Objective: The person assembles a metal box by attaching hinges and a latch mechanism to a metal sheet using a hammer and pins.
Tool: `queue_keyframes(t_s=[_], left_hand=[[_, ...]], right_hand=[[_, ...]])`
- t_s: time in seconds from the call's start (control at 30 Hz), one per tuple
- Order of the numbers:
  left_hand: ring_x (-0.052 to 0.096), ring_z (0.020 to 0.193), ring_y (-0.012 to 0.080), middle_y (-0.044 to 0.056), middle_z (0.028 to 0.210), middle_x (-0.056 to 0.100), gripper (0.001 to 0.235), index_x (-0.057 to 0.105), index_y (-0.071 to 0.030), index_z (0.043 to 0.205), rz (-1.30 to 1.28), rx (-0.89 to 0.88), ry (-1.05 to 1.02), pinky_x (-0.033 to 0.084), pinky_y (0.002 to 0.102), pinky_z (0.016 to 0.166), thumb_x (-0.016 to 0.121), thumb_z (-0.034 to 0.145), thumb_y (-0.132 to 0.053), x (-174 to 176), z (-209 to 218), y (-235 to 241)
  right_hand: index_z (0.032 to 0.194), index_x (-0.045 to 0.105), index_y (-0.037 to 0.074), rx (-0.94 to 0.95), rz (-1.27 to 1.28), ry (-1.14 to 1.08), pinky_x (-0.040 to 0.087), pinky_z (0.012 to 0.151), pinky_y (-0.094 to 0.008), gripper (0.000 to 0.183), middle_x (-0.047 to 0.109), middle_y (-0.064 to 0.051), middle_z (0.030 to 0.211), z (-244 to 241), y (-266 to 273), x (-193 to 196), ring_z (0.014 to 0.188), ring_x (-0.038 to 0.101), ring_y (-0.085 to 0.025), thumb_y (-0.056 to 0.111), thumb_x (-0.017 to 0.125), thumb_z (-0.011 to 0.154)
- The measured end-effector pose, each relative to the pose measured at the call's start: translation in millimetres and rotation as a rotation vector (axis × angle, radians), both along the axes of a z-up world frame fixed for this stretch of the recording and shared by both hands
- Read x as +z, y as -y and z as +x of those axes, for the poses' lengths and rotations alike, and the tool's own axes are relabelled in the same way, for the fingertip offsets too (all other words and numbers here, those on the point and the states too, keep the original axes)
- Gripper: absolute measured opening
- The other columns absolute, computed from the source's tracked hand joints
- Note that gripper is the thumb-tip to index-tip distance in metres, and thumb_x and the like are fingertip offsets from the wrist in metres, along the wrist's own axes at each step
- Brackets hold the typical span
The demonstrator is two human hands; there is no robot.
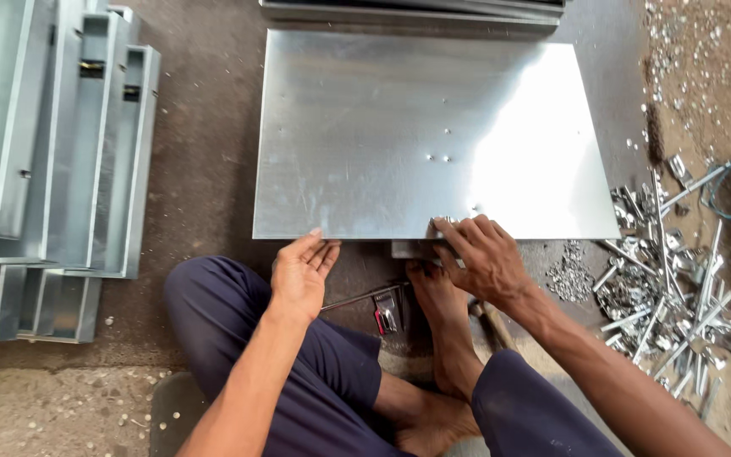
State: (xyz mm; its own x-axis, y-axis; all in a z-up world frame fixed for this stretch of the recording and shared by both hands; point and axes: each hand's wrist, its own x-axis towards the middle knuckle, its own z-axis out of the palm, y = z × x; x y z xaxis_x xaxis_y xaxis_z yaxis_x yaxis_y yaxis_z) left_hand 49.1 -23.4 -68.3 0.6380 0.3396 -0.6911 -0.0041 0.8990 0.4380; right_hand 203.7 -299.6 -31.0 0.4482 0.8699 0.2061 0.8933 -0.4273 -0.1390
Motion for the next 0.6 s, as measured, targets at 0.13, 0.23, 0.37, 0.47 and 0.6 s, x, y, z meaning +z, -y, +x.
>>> queue_keyframes(t_s=[0.13,0.23,0.37,0.47,0.6], left_hand=[[0.071,0.093,0.0282,0.015,0.103,0.070,0.022,0.066,0.002,0.102,0.195,0.016,-0.057,0.061,0.038,0.084,0.070,0.086,-0.013,72,12,19],[0.076,0.095,0.0292,0.016,0.109,0.073,0.027,0.068,-0.001,0.109,0.483,-0.048,-0.023,0.065,0.037,0.068,0.068,0.085,-0.014,157,17,50],[0.077,0.102,0.0299,0.019,0.111,0.075,0.032,0.069,0.000,0.120,0.655,-0.315,0.560,0.067,0.037,0.077,0.070,0.096,-0.021,212,43,109],[0.071,0.099,0.0250,0.014,0.108,0.074,0.042,0.070,-0.002,0.122,0.177,-0.677,0.672,0.063,0.041,0.081,0.075,0.095,-0.034,194,71,174],[0.072,0.091,0.0255,0.013,0.098,0.071,0.046,0.064,-0.001,0.107,-0.805,-0.705,0.538,0.063,0.040,0.096,0.080,0.102,-0.044,116,70,223]], right_hand=[[0.122,0.063,0.006,0.094,0.193,0.024,0.049,0.064,-0.033,0.043,0.059,-0.004,0.083,14,13,-17,0.073,0.051,-0.017,0.030,0.075,0.089],[0.113,0.064,0.012,0.031,0.446,0.184,0.048,0.067,-0.034,0.032,0.057,-0.002,0.083,43,36,-14,0.076,0.052,-0.017,0.021,0.080,0.087],[0.103,0.062,0.009,-0.415,0.915,0.230,0.040,0.060,-0.029,0.029,0.053,0.000,0.082,70,73,30,0.072,0.050,-0.013,0.007,0.085,0.085],[0.099,0.056,0.004,-0.536,1.180,0.161,0.045,0.068,-0.032,0.036,0.051,-0.005,0.088,82,81,88,0.073,0.047,-0.016,0.000,0.088,0.083],[0.102,0.057,0.001,-0.482,1.663,-0.326,0.056,0.078,-0.038,0.037,0.057,-0.015,0.098,76,74,143,0.083,0.058,-0.023,-0.008,0.078,0.072]])
